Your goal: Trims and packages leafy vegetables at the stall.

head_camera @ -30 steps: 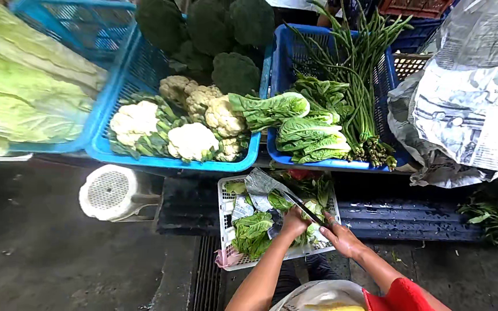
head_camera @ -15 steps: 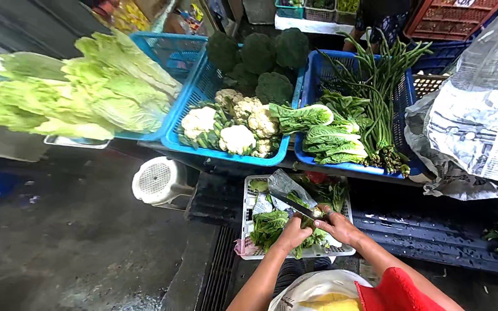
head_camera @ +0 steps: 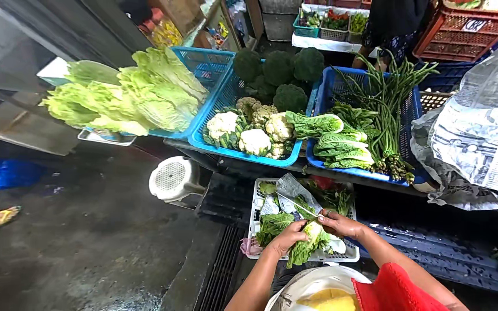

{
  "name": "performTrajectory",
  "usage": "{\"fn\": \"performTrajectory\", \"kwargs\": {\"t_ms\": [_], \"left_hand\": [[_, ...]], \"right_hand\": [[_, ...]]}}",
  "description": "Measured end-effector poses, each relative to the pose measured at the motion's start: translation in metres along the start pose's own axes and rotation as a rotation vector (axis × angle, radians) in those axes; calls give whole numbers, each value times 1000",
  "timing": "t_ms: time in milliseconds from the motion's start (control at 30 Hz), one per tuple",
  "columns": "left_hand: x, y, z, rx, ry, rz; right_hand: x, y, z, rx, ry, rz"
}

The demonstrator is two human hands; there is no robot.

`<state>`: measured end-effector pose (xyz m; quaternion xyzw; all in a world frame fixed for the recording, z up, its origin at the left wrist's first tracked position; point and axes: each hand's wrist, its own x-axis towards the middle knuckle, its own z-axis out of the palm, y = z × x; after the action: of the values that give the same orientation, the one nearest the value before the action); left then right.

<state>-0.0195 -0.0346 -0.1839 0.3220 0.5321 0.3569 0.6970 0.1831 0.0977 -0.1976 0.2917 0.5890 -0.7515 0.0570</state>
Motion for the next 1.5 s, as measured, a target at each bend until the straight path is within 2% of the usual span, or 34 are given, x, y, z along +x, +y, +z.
{"fn": "performTrajectory", "kwargs": {"t_ms": [100,200,333,400,500,733,933,1067,1167,1233,1333,1400,1500], "left_hand": [[2,-10,-15,-97,-1,44],[3,-14,-24,-90,14,114],[2,-18,-27,-44,127,153],[3,-19,-26,15,105,138],[4,-7,-12,77,80,10],[11,-24,-15,-64,168,152],[11,-25,-14,-122,242,144],[11,-22,-14,-150,321,68],[22,-34,-17,-193,418,34],[34,-48,-27,-42,558,35],[43,-58,-49,345,691,-48],[44,-54,-49,623,699,-139],[57,-57,-29,851,580,-131]], "right_hand": [[-1,2,-2,154,-73,40],[-4,0,0,238,-109,39],[-5,-10,7,299,-67,100],[-5,-11,10,316,-38,146],[-5,-11,14,308,2,189],[-7,7,-1,269,87,203],[-7,23,-1,234,166,246],[-3,33,-4,169,234,295],[3,52,-4,154,262,284],[4,63,-3,146,290,278],[-4,74,-1,171,307,291],[-12,85,-3,168,313,299],[-24,107,-6,163,335,348]]}}
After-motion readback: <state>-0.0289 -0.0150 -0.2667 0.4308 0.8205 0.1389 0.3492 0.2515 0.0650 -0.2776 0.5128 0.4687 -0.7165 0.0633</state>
